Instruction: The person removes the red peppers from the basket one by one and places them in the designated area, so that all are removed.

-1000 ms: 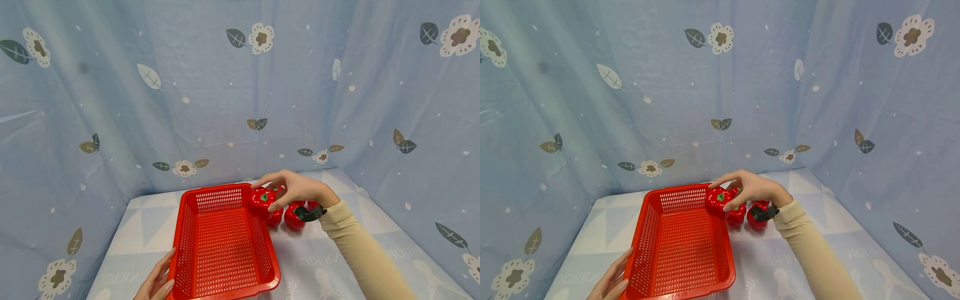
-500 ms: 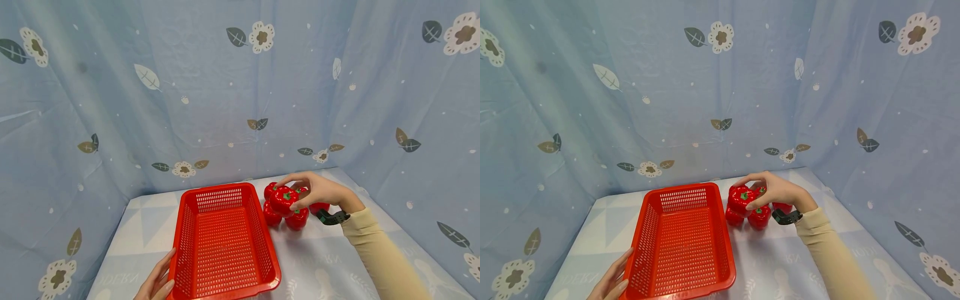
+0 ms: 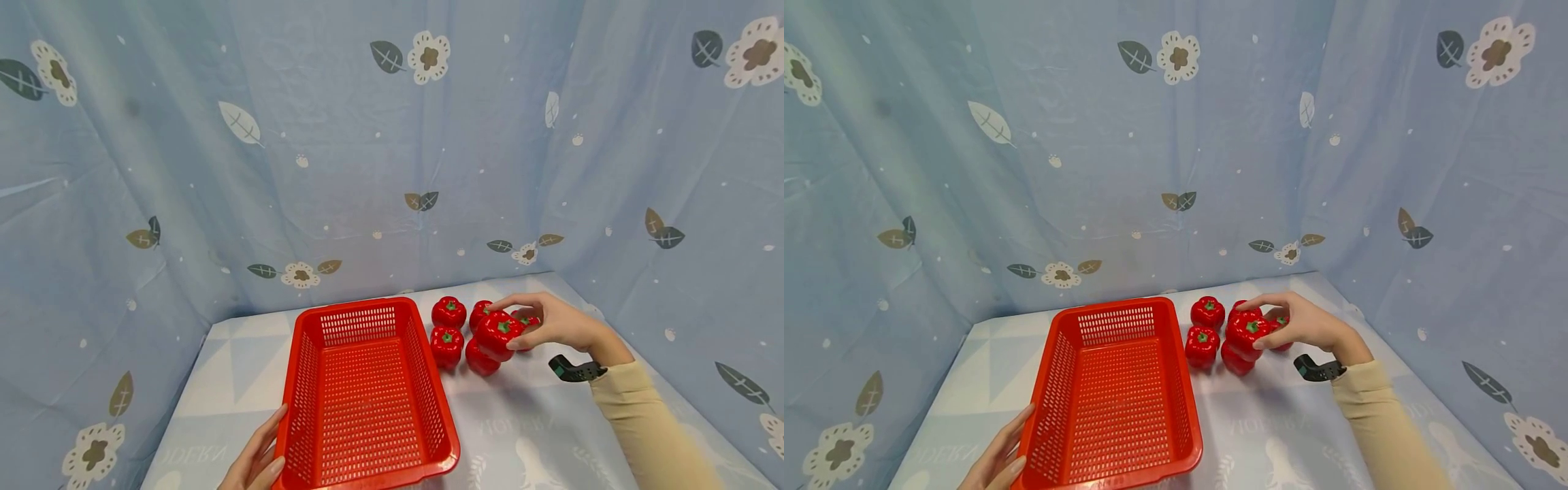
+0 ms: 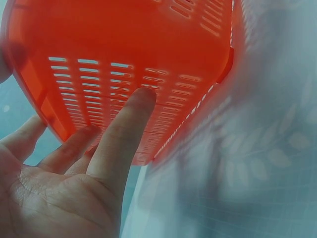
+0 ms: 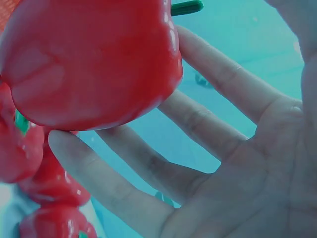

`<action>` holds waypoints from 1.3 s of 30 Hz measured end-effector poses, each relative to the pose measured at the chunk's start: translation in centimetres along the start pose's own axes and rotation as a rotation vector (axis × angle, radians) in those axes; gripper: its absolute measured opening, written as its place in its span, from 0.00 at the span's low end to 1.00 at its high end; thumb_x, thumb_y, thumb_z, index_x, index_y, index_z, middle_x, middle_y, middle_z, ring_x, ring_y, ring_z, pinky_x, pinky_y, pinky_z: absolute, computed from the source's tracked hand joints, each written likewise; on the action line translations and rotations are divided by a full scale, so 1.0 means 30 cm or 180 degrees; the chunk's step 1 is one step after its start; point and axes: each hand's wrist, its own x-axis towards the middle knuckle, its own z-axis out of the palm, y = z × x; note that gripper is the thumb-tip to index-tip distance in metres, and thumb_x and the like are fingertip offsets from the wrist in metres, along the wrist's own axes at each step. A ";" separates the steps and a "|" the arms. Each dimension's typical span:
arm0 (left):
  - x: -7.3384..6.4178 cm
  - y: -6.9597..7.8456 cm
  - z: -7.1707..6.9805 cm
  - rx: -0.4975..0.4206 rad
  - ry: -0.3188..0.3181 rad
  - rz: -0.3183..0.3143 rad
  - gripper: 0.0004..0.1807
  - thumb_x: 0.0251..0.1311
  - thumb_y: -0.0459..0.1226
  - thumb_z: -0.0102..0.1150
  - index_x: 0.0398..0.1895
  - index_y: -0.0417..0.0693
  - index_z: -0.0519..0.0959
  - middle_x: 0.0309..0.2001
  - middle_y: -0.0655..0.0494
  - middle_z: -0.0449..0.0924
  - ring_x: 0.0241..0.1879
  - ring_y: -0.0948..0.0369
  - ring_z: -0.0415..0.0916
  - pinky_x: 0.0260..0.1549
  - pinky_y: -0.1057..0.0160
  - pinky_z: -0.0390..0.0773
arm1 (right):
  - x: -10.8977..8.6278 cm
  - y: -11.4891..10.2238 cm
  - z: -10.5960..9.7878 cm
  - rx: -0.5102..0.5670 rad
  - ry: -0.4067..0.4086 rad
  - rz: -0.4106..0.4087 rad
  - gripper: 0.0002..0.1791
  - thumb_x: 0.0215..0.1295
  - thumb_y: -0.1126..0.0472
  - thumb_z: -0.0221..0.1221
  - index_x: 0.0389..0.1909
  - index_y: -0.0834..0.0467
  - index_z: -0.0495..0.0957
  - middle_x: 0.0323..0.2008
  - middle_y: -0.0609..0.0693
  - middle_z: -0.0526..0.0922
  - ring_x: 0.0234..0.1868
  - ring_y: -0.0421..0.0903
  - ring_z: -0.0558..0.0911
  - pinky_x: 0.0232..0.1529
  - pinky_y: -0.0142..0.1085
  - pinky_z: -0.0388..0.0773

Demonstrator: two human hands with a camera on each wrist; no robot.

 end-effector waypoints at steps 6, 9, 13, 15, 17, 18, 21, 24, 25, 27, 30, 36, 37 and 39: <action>0.004 -0.002 0.003 0.0006 0.0046 -0.0018 0.50 0.81 0.45 0.59 0.92 0.51 0.38 0.88 0.35 0.38 0.75 0.41 0.70 0.56 0.33 0.84 | -0.047 0.048 -0.018 -0.0028 0.0096 0.0065 0.31 0.69 0.64 0.73 0.72 0.58 0.80 0.69 0.63 0.77 0.63 0.68 0.81 0.48 0.53 0.91; 0.003 -0.001 0.002 0.0015 0.0040 -0.0020 0.49 0.81 0.45 0.59 0.92 0.51 0.38 0.88 0.35 0.38 0.75 0.41 0.70 0.56 0.33 0.84 | -0.070 0.067 -0.021 -0.0044 0.0161 0.0162 0.31 0.69 0.62 0.73 0.72 0.57 0.81 0.71 0.63 0.75 0.68 0.69 0.76 0.50 0.51 0.91; 0.000 0.002 0.002 0.0035 0.0034 0.0001 0.48 0.82 0.45 0.58 0.92 0.52 0.39 0.88 0.36 0.39 0.75 0.43 0.71 0.56 0.34 0.84 | -0.095 0.091 -0.020 -0.0090 0.0237 0.0269 0.31 0.67 0.60 0.74 0.72 0.55 0.81 0.73 0.63 0.74 0.70 0.70 0.74 0.50 0.49 0.91; 0.000 0.004 0.002 0.0058 0.0030 0.0021 0.47 0.82 0.45 0.58 0.92 0.52 0.40 0.88 0.36 0.39 0.75 0.44 0.71 0.57 0.34 0.84 | -0.106 0.104 -0.019 -0.0116 0.0268 0.0303 0.32 0.67 0.59 0.74 0.72 0.56 0.81 0.73 0.65 0.74 0.69 0.71 0.75 0.50 0.48 0.91; 0.000 0.005 0.003 0.0069 0.0028 0.0031 0.47 0.82 0.45 0.57 0.92 0.52 0.40 0.88 0.36 0.39 0.75 0.44 0.71 0.57 0.34 0.84 | -0.116 0.118 -0.019 -0.0112 0.0285 0.0348 0.33 0.66 0.59 0.74 0.73 0.57 0.80 0.74 0.65 0.73 0.70 0.71 0.74 0.50 0.47 0.90; 0.001 0.005 0.004 0.0075 0.0032 0.0032 0.47 0.82 0.45 0.58 0.91 0.51 0.40 0.88 0.36 0.39 0.75 0.43 0.70 0.57 0.34 0.84 | -0.121 0.124 -0.018 -0.0092 0.0286 0.0366 0.34 0.67 0.59 0.74 0.73 0.58 0.80 0.75 0.66 0.72 0.70 0.72 0.74 0.50 0.47 0.90; 0.001 0.004 0.006 0.0081 0.0058 0.0025 0.48 0.82 0.45 0.58 0.91 0.51 0.40 0.88 0.35 0.39 0.75 0.43 0.70 0.57 0.34 0.84 | -0.134 0.143 -0.018 -0.0049 0.0275 0.0385 0.35 0.67 0.60 0.75 0.74 0.62 0.78 0.77 0.69 0.68 0.71 0.72 0.74 0.51 0.46 0.89; 0.000 0.002 0.009 0.0094 0.0085 0.0024 0.48 0.81 0.45 0.59 0.91 0.51 0.40 0.88 0.35 0.40 0.75 0.42 0.70 0.57 0.35 0.85 | -0.144 0.160 -0.019 -0.0046 0.0269 0.0367 0.36 0.66 0.61 0.75 0.74 0.64 0.77 0.79 0.71 0.65 0.70 0.72 0.75 0.52 0.46 0.89; 0.000 0.003 0.010 0.0096 0.0086 0.0028 0.48 0.81 0.45 0.59 0.91 0.51 0.40 0.88 0.35 0.40 0.75 0.42 0.69 0.57 0.35 0.85 | -0.146 0.167 -0.020 -0.0040 0.0272 0.0372 0.36 0.66 0.61 0.75 0.74 0.64 0.77 0.78 0.71 0.65 0.70 0.71 0.76 0.52 0.46 0.89; -0.002 0.005 0.011 0.0106 0.0084 0.0036 0.48 0.82 0.45 0.58 0.91 0.51 0.41 0.88 0.35 0.40 0.76 0.42 0.69 0.57 0.35 0.85 | -0.151 0.180 -0.020 -0.0048 0.0280 0.0398 0.36 0.66 0.61 0.75 0.74 0.62 0.78 0.78 0.71 0.66 0.69 0.70 0.77 0.51 0.47 0.89; -0.004 0.008 0.012 0.0107 0.0075 0.0034 0.47 0.82 0.45 0.58 0.91 0.51 0.40 0.88 0.35 0.40 0.76 0.42 0.69 0.57 0.34 0.84 | -0.156 0.205 -0.017 -0.0023 0.0290 0.0445 0.35 0.65 0.61 0.75 0.74 0.61 0.79 0.77 0.70 0.68 0.67 0.68 0.77 0.52 0.47 0.88; -0.005 0.008 0.015 0.0093 0.0097 0.0051 0.47 0.82 0.44 0.58 0.91 0.50 0.40 0.88 0.36 0.40 0.75 0.43 0.71 0.56 0.34 0.84 | -0.164 0.245 -0.003 -0.0046 0.0270 0.0480 0.34 0.67 0.60 0.74 0.74 0.60 0.79 0.76 0.69 0.70 0.67 0.68 0.77 0.53 0.47 0.87; -0.006 0.008 0.015 0.0093 0.0100 0.0054 0.48 0.82 0.44 0.58 0.91 0.50 0.40 0.88 0.36 0.40 0.74 0.43 0.71 0.56 0.34 0.84 | -0.165 0.251 -0.001 -0.0042 0.0268 0.0491 0.34 0.67 0.60 0.74 0.74 0.60 0.79 0.76 0.69 0.70 0.68 0.69 0.77 0.53 0.47 0.87; -0.007 0.009 0.016 0.0101 0.0099 0.0056 0.48 0.82 0.44 0.58 0.91 0.50 0.40 0.88 0.35 0.40 0.75 0.42 0.70 0.56 0.34 0.84 | -0.167 0.262 0.005 -0.0024 0.0260 0.0507 0.34 0.68 0.59 0.73 0.74 0.61 0.79 0.76 0.69 0.70 0.68 0.69 0.76 0.54 0.48 0.86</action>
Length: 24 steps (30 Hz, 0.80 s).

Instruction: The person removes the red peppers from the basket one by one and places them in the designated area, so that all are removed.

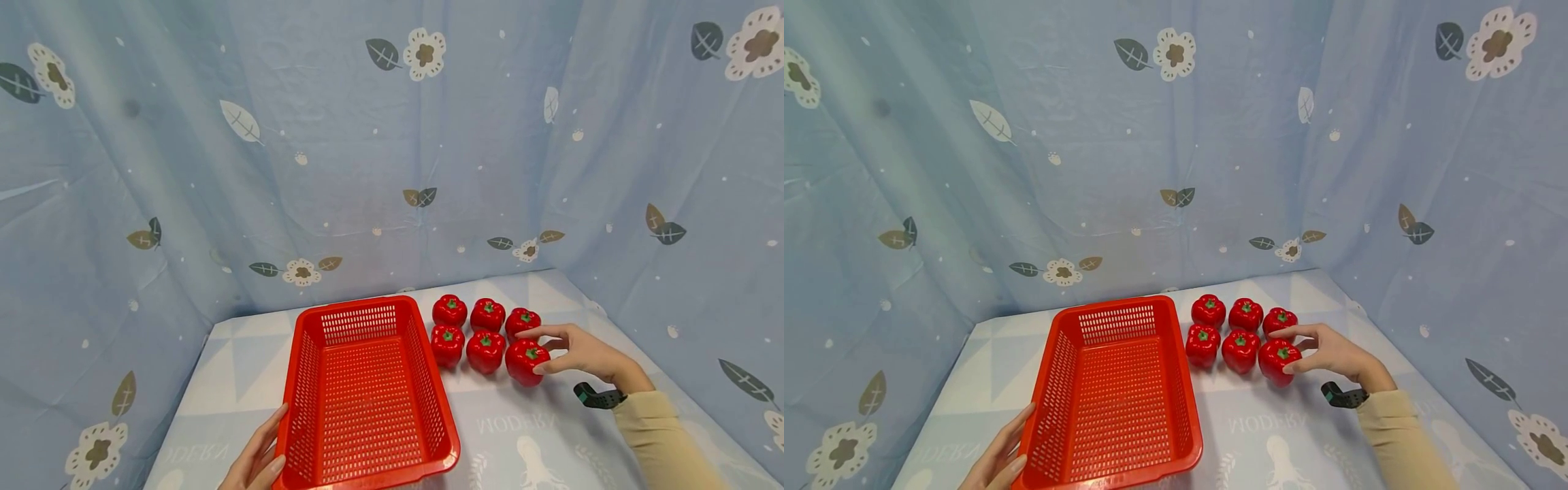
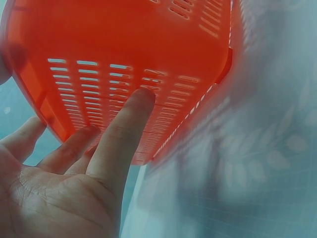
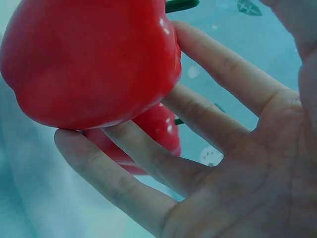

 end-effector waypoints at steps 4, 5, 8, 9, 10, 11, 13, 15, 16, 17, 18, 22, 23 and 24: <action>0.000 0.000 0.002 0.0012 0.0024 0.0002 0.48 0.81 0.45 0.58 0.92 0.50 0.41 0.87 0.35 0.40 0.76 0.42 0.69 0.57 0.34 0.84 | 0.003 0.021 0.006 0.0040 -0.0025 0.0037 0.36 0.69 0.60 0.73 0.75 0.63 0.76 0.75 0.68 0.72 0.68 0.67 0.77 0.56 0.49 0.85; 0.001 0.001 0.003 0.0015 0.0029 0.0003 0.48 0.82 0.45 0.58 0.91 0.51 0.41 0.87 0.35 0.40 0.76 0.42 0.69 0.57 0.35 0.85 | 0.004 0.026 0.007 0.0042 -0.0031 0.0039 0.36 0.69 0.60 0.73 0.76 0.64 0.76 0.75 0.69 0.72 0.67 0.67 0.78 0.56 0.49 0.85; 0.003 0.003 0.006 -0.0011 0.0041 -0.0019 0.48 0.81 0.46 0.59 0.91 0.51 0.41 0.88 0.35 0.41 0.75 0.42 0.70 0.57 0.35 0.85 | 0.000 0.041 0.008 0.0065 -0.0027 0.0065 0.36 0.70 0.60 0.73 0.76 0.64 0.75 0.75 0.69 0.71 0.66 0.65 0.79 0.56 0.48 0.85; 0.004 0.003 0.008 -0.0025 0.0041 -0.0022 0.48 0.81 0.46 0.59 0.92 0.51 0.41 0.88 0.36 0.41 0.75 0.42 0.70 0.57 0.35 0.84 | -0.001 0.046 0.008 0.0074 -0.0018 0.0070 0.36 0.70 0.60 0.73 0.76 0.64 0.75 0.75 0.70 0.71 0.65 0.65 0.80 0.56 0.47 0.85; 0.005 0.003 0.009 -0.0036 0.0037 -0.0028 0.48 0.81 0.45 0.59 0.92 0.51 0.41 0.88 0.36 0.41 0.75 0.42 0.70 0.57 0.35 0.84 | -0.002 0.052 0.009 0.0086 -0.0016 0.0076 0.36 0.70 0.60 0.73 0.76 0.65 0.75 0.75 0.70 0.71 0.65 0.65 0.80 0.55 0.47 0.86; 0.005 0.003 0.009 -0.0041 0.0036 -0.0037 0.48 0.81 0.45 0.59 0.92 0.51 0.41 0.88 0.36 0.41 0.75 0.42 0.70 0.57 0.35 0.84 | -0.004 0.058 0.010 0.0097 -0.0017 0.0078 0.36 0.70 0.60 0.73 0.76 0.65 0.75 0.75 0.70 0.70 0.65 0.64 0.80 0.55 0.46 0.86; 0.006 0.003 0.010 -0.0048 0.0037 -0.0051 0.49 0.81 0.45 0.59 0.92 0.50 0.40 0.88 0.36 0.41 0.74 0.42 0.71 0.56 0.35 0.84 | -0.005 0.067 0.011 0.0127 -0.0020 0.0076 0.36 0.70 0.61 0.72 0.76 0.65 0.74 0.75 0.71 0.70 0.64 0.64 0.81 0.54 0.44 0.87; 0.006 0.002 0.011 -0.0043 0.0050 -0.0048 0.49 0.81 0.44 0.59 0.92 0.50 0.40 0.88 0.36 0.41 0.75 0.40 0.70 0.56 0.35 0.85 | -0.004 0.073 0.014 0.0159 -0.0041 0.0058 0.36 0.70 0.62 0.72 0.76 0.66 0.74 0.75 0.71 0.70 0.64 0.63 0.81 0.54 0.43 0.87; 0.006 0.002 0.010 -0.0038 0.0053 -0.0051 0.49 0.81 0.44 0.59 0.91 0.50 0.40 0.88 0.35 0.41 0.75 0.40 0.70 0.56 0.35 0.85 | -0.004 0.075 0.016 0.0174 -0.0050 0.0051 0.36 0.70 0.62 0.72 0.76 0.67 0.74 0.75 0.71 0.70 0.63 0.62 0.82 0.54 0.42 0.87; 0.005 0.002 0.009 -0.0036 0.0058 -0.0056 0.49 0.81 0.44 0.59 0.91 0.50 0.40 0.87 0.35 0.41 0.75 0.40 0.70 0.55 0.35 0.85 | -0.003 0.076 0.017 0.0185 -0.0062 0.0044 0.36 0.70 0.62 0.72 0.76 0.67 0.73 0.75 0.72 0.70 0.63 0.62 0.82 0.54 0.42 0.87; 0.005 0.002 0.009 -0.0040 0.0056 -0.0056 0.49 0.81 0.44 0.59 0.91 0.49 0.40 0.87 0.34 0.41 0.75 0.40 0.70 0.56 0.34 0.85 | -0.002 0.076 0.018 0.0190 -0.0070 0.0043 0.37 0.70 0.62 0.72 0.76 0.67 0.73 0.75 0.72 0.70 0.63 0.61 0.82 0.54 0.42 0.87; 0.002 0.003 0.004 -0.0039 0.0031 -0.0052 0.48 0.82 0.44 0.58 0.91 0.50 0.40 0.87 0.35 0.41 0.74 0.42 0.71 0.56 0.34 0.84 | 0.004 0.074 0.020 0.0187 -0.0095 0.0050 0.37 0.70 0.62 0.72 0.77 0.67 0.73 0.75 0.72 0.69 0.63 0.61 0.82 0.54 0.43 0.87; 0.002 0.004 0.003 -0.0040 0.0016 -0.0047 0.48 0.82 0.44 0.58 0.91 0.50 0.40 0.87 0.35 0.41 0.74 0.43 0.72 0.57 0.34 0.84 | 0.005 0.074 0.020 0.0179 -0.0101 0.0052 0.37 0.70 0.62 0.71 0.77 0.67 0.72 0.76 0.72 0.69 0.63 0.61 0.82 0.54 0.42 0.87; 0.002 0.005 0.003 -0.0039 0.0006 -0.0038 0.48 0.82 0.44 0.58 0.91 0.50 0.39 0.87 0.35 0.41 0.74 0.44 0.72 0.57 0.34 0.84 | 0.007 0.073 0.020 0.0170 -0.0103 0.0052 0.37 0.71 0.62 0.71 0.77 0.67 0.72 0.76 0.72 0.68 0.64 0.62 0.81 0.54 0.42 0.87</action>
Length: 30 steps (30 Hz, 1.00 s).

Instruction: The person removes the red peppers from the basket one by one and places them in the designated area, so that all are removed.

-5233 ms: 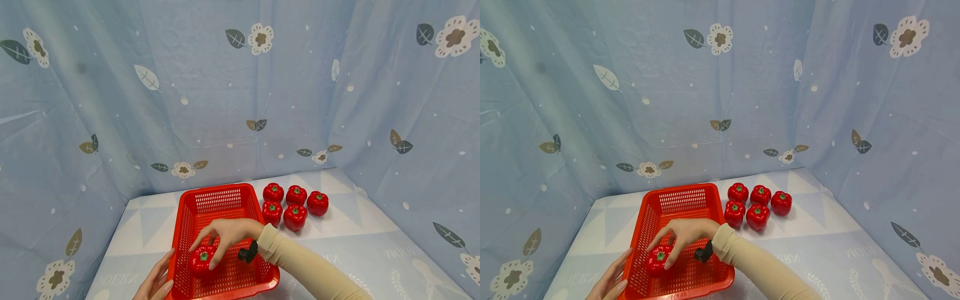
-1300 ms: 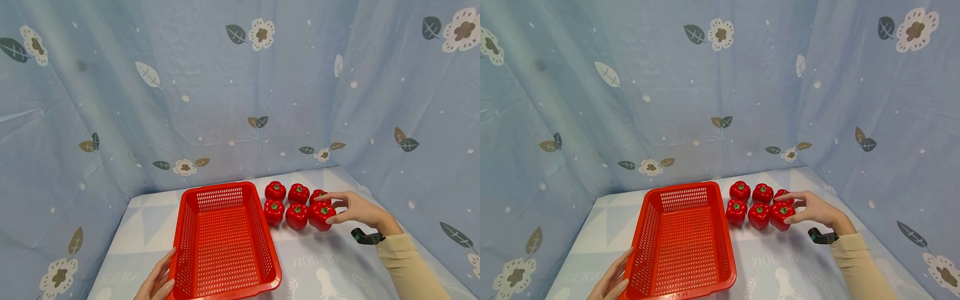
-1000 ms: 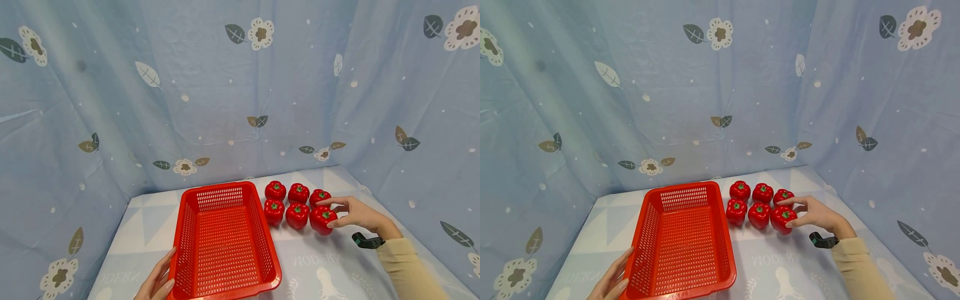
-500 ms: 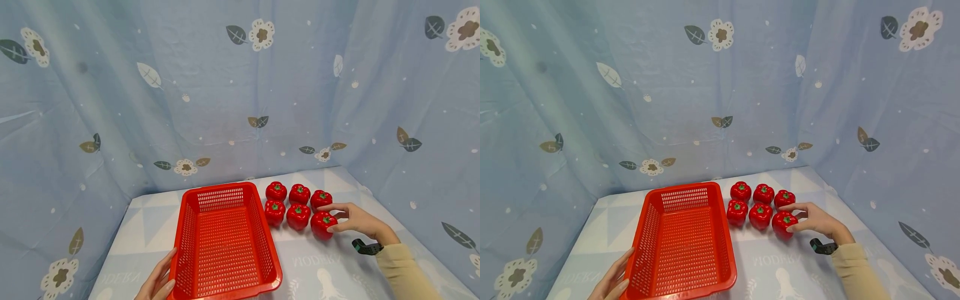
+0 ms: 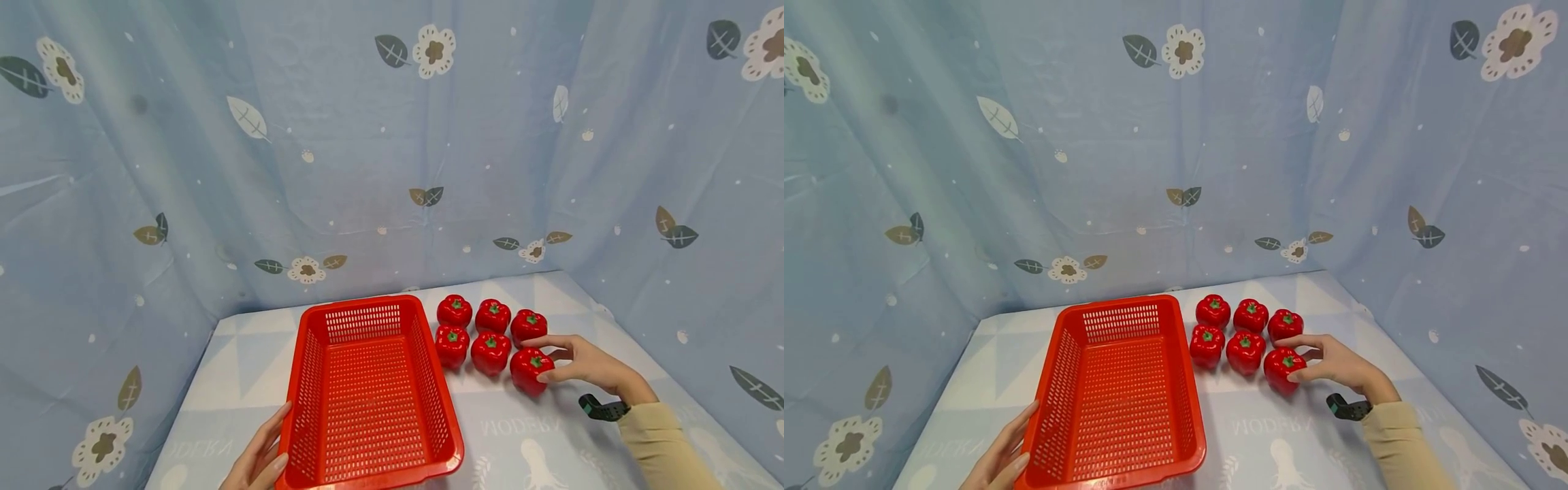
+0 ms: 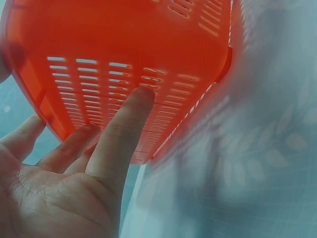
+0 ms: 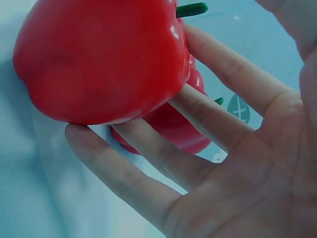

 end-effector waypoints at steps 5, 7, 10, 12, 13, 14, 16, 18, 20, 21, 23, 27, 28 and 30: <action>-0.002 -0.001 0.004 0.0009 -0.0033 0.0052 0.47 0.83 0.43 0.56 0.91 0.49 0.39 0.87 0.34 0.41 0.72 0.46 0.73 0.56 0.34 0.84 | 0.001 -0.004 -0.001 -0.0063 0.0008 0.0038 0.38 0.71 0.60 0.71 0.78 0.66 0.72 0.76 0.72 0.68 0.67 0.67 0.78 0.55 0.43 0.86; -0.002 -0.003 0.005 0.0008 -0.0027 0.0060 0.47 0.82 0.43 0.56 0.91 0.49 0.40 0.87 0.34 0.41 0.73 0.45 0.73 0.56 0.34 0.84 | 0.002 -0.006 -0.001 -0.0107 0.0009 0.0056 0.38 0.71 0.59 0.71 0.78 0.65 0.72 0.76 0.71 0.69 0.68 0.68 0.77 0.56 0.45 0.86; -0.003 -0.006 0.006 -0.0004 -0.0029 0.0076 0.47 0.83 0.43 0.56 0.91 0.48 0.39 0.87 0.33 0.41 0.73 0.44 0.73 0.56 0.34 0.85 | 0.002 -0.011 -0.002 -0.0150 -0.0018 0.0070 0.38 0.71 0.58 0.71 0.78 0.64 0.72 0.76 0.70 0.69 0.68 0.66 0.77 0.57 0.47 0.85; -0.001 -0.006 0.005 0.0000 -0.0057 0.0069 0.47 0.83 0.43 0.56 0.91 0.49 0.39 0.87 0.34 0.40 0.73 0.45 0.73 0.56 0.34 0.84 | 0.001 -0.012 -0.003 -0.0156 -0.0044 0.0071 0.38 0.71 0.57 0.71 0.78 0.64 0.72 0.76 0.69 0.69 0.66 0.63 0.79 0.57 0.46 0.85; -0.001 -0.006 0.004 0.0001 -0.0074 0.0071 0.46 0.83 0.43 0.56 0.91 0.49 0.39 0.87 0.34 0.39 0.73 0.45 0.73 0.56 0.34 0.84 | 0.001 -0.012 -0.003 -0.0143 -0.0062 0.0073 0.38 0.71 0.58 0.71 0.79 0.64 0.72 0.76 0.69 0.69 0.66 0.61 0.80 0.57 0.46 0.85; -0.002 -0.005 0.003 0.0003 -0.0085 0.0075 0.46 0.83 0.42 0.55 0.91 0.49 0.39 0.87 0.34 0.39 0.73 0.45 0.72 0.56 0.34 0.84 | 0.001 -0.012 -0.003 -0.0135 -0.0080 0.0060 0.38 0.72 0.58 0.71 0.79 0.64 0.71 0.76 0.70 0.69 0.64 0.59 0.81 0.56 0.45 0.85; -0.003 -0.004 0.001 0.0011 -0.0096 0.0077 0.46 0.83 0.42 0.55 0.91 0.48 0.39 0.87 0.34 0.39 0.73 0.46 0.72 0.56 0.34 0.84 | 0.001 -0.010 -0.004 -0.0119 -0.0104 0.0041 0.38 0.72 0.59 0.70 0.79 0.64 0.71 0.76 0.70 0.69 0.63 0.56 0.83 0.56 0.43 0.86; -0.004 -0.001 0.002 0.0014 -0.0104 0.0058 0.46 0.83 0.43 0.56 0.91 0.49 0.39 0.87 0.35 0.39 0.73 0.46 0.72 0.57 0.34 0.84 | 0.001 -0.009 -0.006 -0.0120 -0.0113 0.0019 0.38 0.72 0.60 0.70 0.79 0.65 0.71 0.76 0.70 0.69 0.62 0.55 0.83 0.55 0.41 0.86; -0.004 0.003 0.003 0.0030 -0.0086 0.0080 0.46 0.83 0.42 0.56 0.91 0.49 0.40 0.87 0.35 0.40 0.74 0.47 0.72 0.57 0.34 0.84 | 0.002 -0.008 -0.007 -0.0134 -0.0112 0.0009 0.38 0.72 0.60 0.70 0.79 0.65 0.70 0.76 0.70 0.68 0.64 0.57 0.83 0.56 0.41 0.86; -0.003 0.005 0.004 0.0039 -0.0078 0.0083 0.46 0.83 0.42 0.56 0.91 0.50 0.40 0.87 0.36 0.41 0.74 0.47 0.72 0.57 0.35 0.85 | 0.003 -0.008 -0.008 -0.0148 -0.0105 0.0007 0.38 0.72 0.59 0.70 0.79 0.65 0.70 0.77 0.70 0.69 0.65 0.59 0.82 0.56 0.42 0.85; -0.001 0.009 0.006 0.0068 -0.0062 0.0112 0.46 0.83 0.41 0.56 0.91 0.50 0.41 0.87 0.36 0.42 0.74 0.48 0.72 0.57 0.35 0.85 | 0.001 -0.008 -0.008 -0.0175 -0.0089 0.0015 0.39 0.72 0.59 0.71 0.79 0.65 0.70 0.76 0.70 0.69 0.67 0.63 0.80 0.57 0.44 0.85; 0.001 0.019 0.005 0.0172 -0.0059 0.0168 0.45 0.83 0.41 0.56 0.91 0.50 0.43 0.87 0.37 0.44 0.75 0.45 0.70 0.56 0.38 0.86 | -0.008 -0.009 -0.010 -0.0240 -0.0056 0.0051 0.39 0.71 0.58 0.72 0.79 0.64 0.71 0.77 0.70 0.69 0.69 0.70 0.76 0.58 0.50 0.84; 0.000 0.021 0.003 0.0202 -0.0073 0.0192 0.44 0.83 0.40 0.56 0.91 0.50 0.43 0.87 0.36 0.44 0.76 0.43 0.68 0.57 0.38 0.86 | -0.010 -0.010 -0.011 -0.0248 -0.0052 0.0059 0.39 0.71 0.58 0.72 0.79 0.64 0.71 0.77 0.70 0.69 0.69 0.70 0.76 0.59 0.51 0.84; -0.001 0.025 -0.005 0.0244 -0.0121 0.0203 0.44 0.84 0.40 0.55 0.91 0.51 0.43 0.87 0.37 0.42 0.76 0.50 0.69 0.57 0.39 0.86 | -0.018 -0.017 -0.011 -0.0285 -0.0034 0.0069 0.38 0.71 0.57 0.72 0.79 0.63 0.72 0.77 0.69 0.70 0.70 0.70 0.76 0.59 0.54 0.84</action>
